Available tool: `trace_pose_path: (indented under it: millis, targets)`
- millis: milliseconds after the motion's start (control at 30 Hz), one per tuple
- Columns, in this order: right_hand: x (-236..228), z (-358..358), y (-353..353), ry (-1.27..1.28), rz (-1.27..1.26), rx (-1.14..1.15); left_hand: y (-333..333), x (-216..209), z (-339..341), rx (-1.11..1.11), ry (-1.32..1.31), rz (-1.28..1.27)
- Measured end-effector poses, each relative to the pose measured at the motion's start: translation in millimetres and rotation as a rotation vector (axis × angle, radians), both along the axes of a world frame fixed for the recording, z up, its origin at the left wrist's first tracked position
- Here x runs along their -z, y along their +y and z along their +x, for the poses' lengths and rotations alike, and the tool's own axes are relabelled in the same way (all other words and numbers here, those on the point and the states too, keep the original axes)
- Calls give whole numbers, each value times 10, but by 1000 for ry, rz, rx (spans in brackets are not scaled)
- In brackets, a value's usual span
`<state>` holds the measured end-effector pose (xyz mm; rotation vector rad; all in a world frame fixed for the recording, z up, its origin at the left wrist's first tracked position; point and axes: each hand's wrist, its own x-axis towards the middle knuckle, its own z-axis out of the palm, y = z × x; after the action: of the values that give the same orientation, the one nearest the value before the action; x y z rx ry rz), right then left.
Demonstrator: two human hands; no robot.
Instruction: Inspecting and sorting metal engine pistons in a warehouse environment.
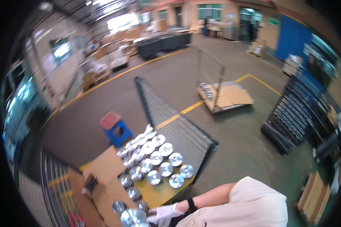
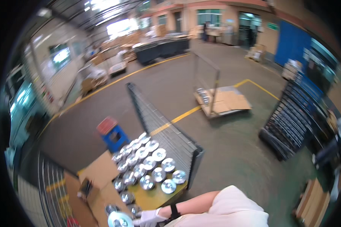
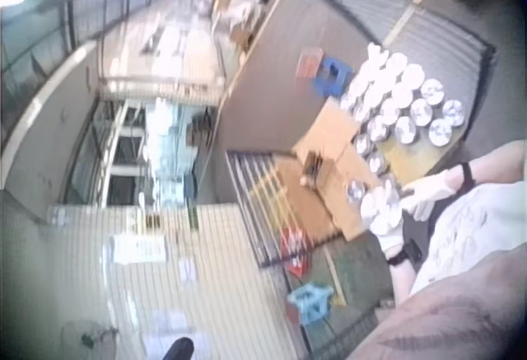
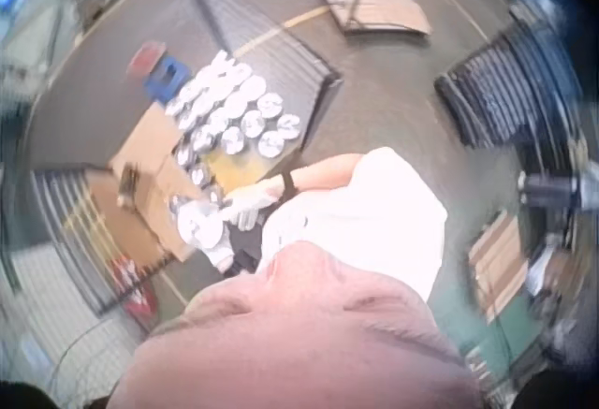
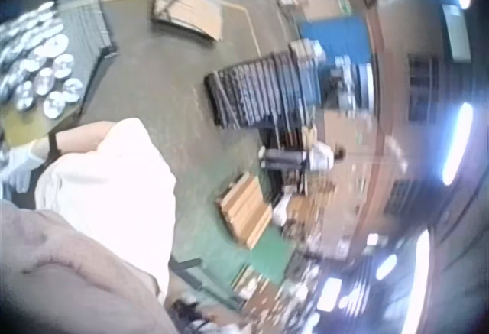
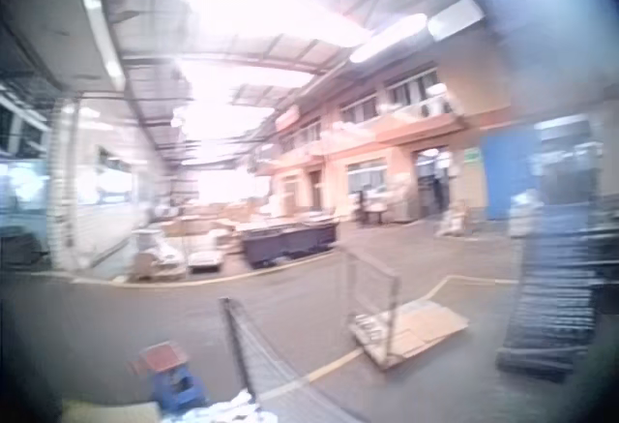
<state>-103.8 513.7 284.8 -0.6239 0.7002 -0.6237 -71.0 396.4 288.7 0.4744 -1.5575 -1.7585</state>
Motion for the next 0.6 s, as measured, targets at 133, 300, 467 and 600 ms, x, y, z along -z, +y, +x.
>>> trace_pose_path:
  millis: [133,300,467,600]
  targets:
    - [316,-199,-223,-737,94,-88,219,-123,775,-314,-2,84]
    - [-351,-176,-158,-337,183,-56,464,168,1433,-275,563,658]
    - [-365,7,-93,-398,174,-50,685,67,1442,-458,642,884]
    - [-311,39,-84,-408,241,-29,732,109,1396,-496,639,885]
